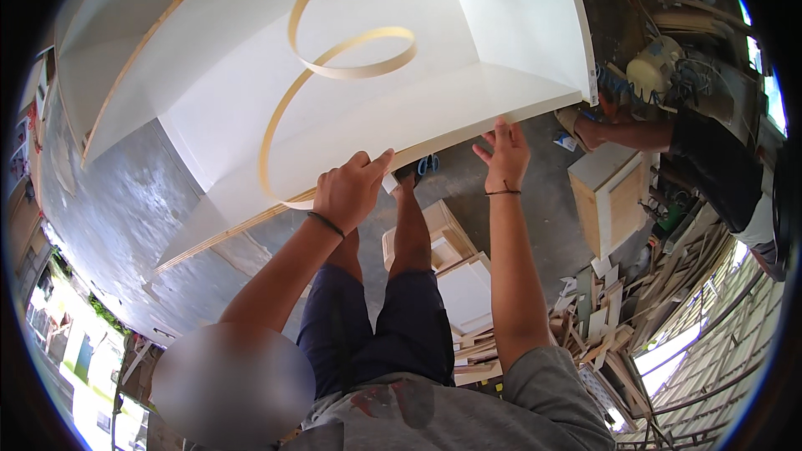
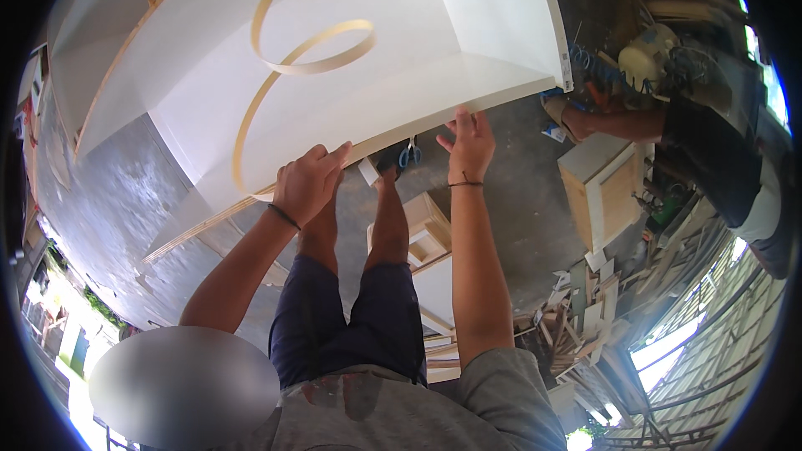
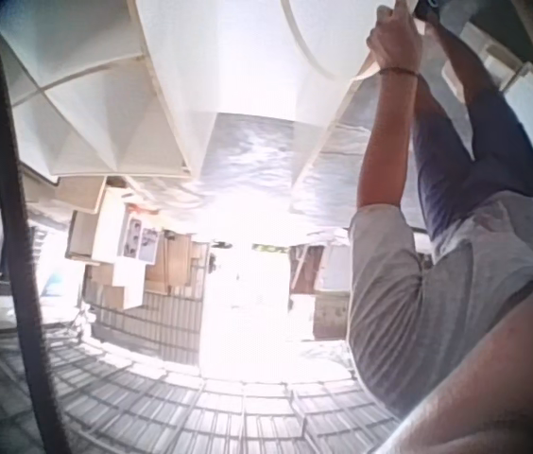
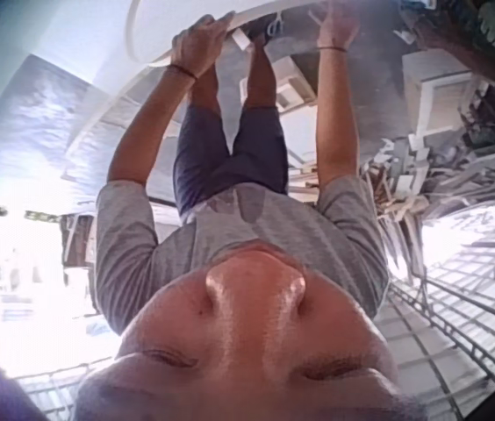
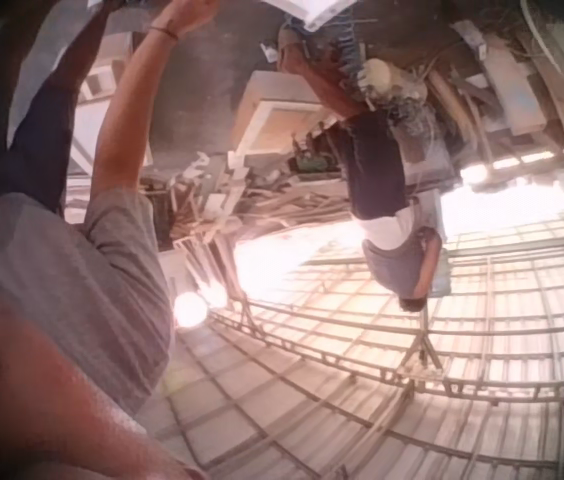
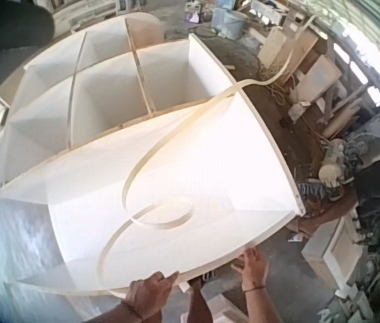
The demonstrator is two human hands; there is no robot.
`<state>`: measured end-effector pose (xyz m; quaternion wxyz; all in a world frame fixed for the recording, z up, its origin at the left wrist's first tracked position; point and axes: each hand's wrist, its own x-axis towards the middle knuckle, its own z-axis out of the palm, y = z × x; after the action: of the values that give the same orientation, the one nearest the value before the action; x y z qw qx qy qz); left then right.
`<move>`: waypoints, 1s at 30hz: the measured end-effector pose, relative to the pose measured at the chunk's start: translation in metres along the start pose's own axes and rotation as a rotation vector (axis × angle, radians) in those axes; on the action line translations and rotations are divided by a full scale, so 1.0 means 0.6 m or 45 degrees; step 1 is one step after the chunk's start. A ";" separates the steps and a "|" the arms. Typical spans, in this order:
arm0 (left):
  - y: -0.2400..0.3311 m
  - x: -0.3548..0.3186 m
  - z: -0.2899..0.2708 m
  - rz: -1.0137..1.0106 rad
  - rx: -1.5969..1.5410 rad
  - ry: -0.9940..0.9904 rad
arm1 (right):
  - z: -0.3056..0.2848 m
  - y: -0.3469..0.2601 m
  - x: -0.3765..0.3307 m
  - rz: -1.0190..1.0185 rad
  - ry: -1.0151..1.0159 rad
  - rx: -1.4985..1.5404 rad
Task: The person measures and cuts thin wooden strips to fit the edges of a white cabinet. They use scissors to trim the strips and press them along the cabinet's edges to create a finished look.
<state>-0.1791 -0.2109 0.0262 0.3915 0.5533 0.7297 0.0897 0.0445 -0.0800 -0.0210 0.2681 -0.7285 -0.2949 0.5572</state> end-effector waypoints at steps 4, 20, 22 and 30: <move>-0.006 0.005 0.014 -0.021 -0.008 0.008 | -0.001 0.003 0.002 -0.003 0.019 0.018; -0.004 0.014 0.013 -0.094 -0.105 0.038 | 0.014 -0.026 -0.052 -1.532 -0.324 -1.379; -0.002 0.017 0.014 -0.102 -0.087 0.042 | 0.025 -0.042 -0.045 -1.488 -0.473 -1.387; -0.001 0.012 0.015 -0.124 -0.123 0.038 | 0.084 -0.078 -0.046 -1.063 -0.912 -1.638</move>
<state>-0.1739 -0.2075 0.0161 0.4107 0.4961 0.7564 0.1139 -0.0160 -0.0651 0.0191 -0.1246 -0.3498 -0.8667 0.3330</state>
